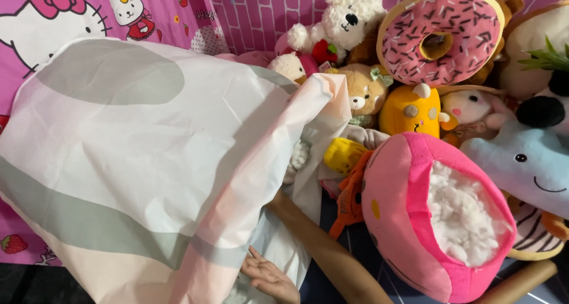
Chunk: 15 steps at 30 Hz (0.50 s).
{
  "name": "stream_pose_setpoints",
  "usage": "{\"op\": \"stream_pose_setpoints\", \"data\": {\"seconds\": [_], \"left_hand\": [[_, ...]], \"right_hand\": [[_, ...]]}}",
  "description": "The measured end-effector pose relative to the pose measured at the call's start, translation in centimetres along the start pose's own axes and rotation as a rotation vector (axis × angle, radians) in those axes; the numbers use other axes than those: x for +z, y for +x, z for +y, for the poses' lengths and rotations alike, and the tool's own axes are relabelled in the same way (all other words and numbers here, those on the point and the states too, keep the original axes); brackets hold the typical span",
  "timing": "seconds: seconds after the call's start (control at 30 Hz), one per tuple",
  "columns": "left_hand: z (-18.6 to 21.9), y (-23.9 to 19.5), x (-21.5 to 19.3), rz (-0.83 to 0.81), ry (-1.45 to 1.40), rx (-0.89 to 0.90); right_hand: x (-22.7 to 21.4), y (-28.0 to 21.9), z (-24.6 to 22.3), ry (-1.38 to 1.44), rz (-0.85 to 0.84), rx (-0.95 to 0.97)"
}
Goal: Stuffing a pink plush toy with white fiberfill using a wooden dowel to pack the material inside.
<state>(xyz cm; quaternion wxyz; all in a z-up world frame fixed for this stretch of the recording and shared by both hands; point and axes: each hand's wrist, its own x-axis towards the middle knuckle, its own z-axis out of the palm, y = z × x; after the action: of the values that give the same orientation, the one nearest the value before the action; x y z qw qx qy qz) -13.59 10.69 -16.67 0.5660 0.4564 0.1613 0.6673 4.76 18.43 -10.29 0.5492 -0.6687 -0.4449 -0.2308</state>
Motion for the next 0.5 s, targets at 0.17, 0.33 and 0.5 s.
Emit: {"op": "stream_pose_setpoints", "data": {"seconds": [0.17,0.33,0.5], "left_hand": [[-1.4,-0.2,-1.0,-0.066,-0.024,0.057],[-0.1,0.4,0.0,-0.092,0.011,0.069],[0.2,0.7,0.1,-0.120,0.041,0.053]], "right_hand": [[0.5,-1.6,0.1,-0.029,0.022,-0.021],[0.1,-3.5,1.1,-0.064,0.048,-0.059],[-2.7,-3.9,-2.5,-0.121,0.071,-0.052]]}}
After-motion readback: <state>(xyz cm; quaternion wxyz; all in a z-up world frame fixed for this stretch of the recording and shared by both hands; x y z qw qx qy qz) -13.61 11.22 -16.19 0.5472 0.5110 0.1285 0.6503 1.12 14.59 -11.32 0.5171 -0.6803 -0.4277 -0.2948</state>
